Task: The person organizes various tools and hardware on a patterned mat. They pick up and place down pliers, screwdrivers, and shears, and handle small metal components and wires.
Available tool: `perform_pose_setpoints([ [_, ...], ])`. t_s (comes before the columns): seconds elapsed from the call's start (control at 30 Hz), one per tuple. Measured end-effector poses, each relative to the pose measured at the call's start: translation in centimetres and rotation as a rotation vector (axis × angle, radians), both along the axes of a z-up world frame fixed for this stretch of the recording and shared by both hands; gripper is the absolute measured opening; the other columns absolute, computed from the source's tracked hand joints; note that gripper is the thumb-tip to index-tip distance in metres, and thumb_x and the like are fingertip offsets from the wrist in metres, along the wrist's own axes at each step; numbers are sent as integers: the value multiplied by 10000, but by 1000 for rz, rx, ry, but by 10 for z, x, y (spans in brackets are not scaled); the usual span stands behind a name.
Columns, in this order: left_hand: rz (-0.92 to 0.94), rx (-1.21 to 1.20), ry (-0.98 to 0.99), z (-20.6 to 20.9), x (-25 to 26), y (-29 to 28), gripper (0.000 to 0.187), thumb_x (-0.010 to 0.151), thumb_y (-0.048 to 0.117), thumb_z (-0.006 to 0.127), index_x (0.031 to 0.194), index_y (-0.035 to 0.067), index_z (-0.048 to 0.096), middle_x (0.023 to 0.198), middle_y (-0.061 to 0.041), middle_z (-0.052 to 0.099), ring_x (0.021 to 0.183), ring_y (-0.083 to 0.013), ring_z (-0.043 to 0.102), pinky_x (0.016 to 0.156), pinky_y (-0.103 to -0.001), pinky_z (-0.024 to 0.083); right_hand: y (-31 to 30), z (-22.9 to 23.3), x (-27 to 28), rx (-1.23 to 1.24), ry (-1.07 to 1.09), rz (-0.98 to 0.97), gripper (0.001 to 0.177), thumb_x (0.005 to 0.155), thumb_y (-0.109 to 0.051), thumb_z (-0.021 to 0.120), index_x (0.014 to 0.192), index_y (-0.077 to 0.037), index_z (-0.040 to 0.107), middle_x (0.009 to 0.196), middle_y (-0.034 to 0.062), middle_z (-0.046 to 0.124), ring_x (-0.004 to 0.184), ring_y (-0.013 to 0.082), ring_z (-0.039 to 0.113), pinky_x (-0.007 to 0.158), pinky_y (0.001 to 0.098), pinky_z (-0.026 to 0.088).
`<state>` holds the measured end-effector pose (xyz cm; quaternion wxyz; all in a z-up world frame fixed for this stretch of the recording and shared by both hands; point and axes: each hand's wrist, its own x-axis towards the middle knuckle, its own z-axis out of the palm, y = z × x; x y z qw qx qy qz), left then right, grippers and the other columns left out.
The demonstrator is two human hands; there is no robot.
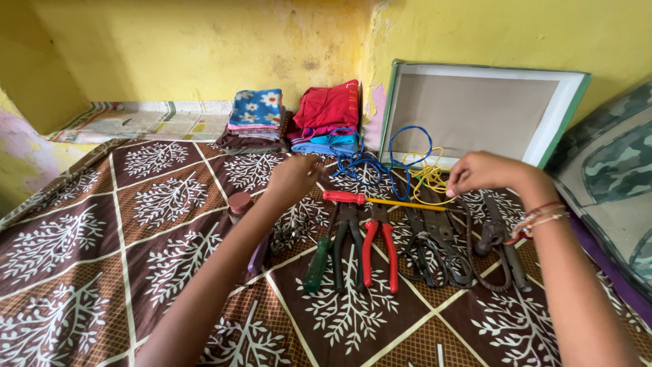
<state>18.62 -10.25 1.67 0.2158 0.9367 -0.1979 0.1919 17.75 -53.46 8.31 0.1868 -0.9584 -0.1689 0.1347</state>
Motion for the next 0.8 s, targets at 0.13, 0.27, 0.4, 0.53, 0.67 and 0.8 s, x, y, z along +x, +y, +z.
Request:
perform_pose_setpoints([
  [0.13,9,80,-60,3,-43,38,280,950,323,628,1125,131,730,992,-164,739,960,-374,692,806,-514,548,64,39,-49,49,-213,151,323,815,-321,780,1011,-67,817,996,62,801,967,201,746,893,343,552],
  [0.27,-205,156,-76,-7,-75,91,390,913,333,657,1219,91,682,1179,-169,720,1157,-378,631,989,-497,503,151,16,-71,69,-382,289,294,905,-294,675,1078,-71,757,1031,74,778,955,236,732,866,370,545],
  [0.4,-258,38,60,-9,-91,119,654,932,321,670,1481,40,454,1416,-291,531,1307,-447,484,1076,-520,373,220,-23,-74,79,-416,611,259,942,-239,588,1035,-52,741,999,115,749,990,290,700,906,412,529],
  [0.53,-239,13,300,-16,-91,121,786,944,429,620,1568,79,296,1468,-253,488,1365,-394,467,1133,-485,355,265,-46,-51,-226,-345,591,448,931,-440,693,1119,-34,675,1035,165,682,1019,337,662,937,457,500],
  [0.67,-252,53,384,-36,-94,118,836,962,531,619,1574,67,291,1452,-245,540,1381,-390,464,1154,-494,342,289,-54,-30,-135,-220,619,629,794,-430,831,1196,-9,593,1096,168,607,1010,332,637,867,445,515],
  [0.8,-221,25,383,-41,-90,118,871,917,561,632,1578,96,307,1372,-245,597,1344,-361,513,1156,-489,336,299,-60,-25,0,-33,617,557,729,-240,850,1175,-25,595,1096,128,597,926,248,711,806,392,569],
])
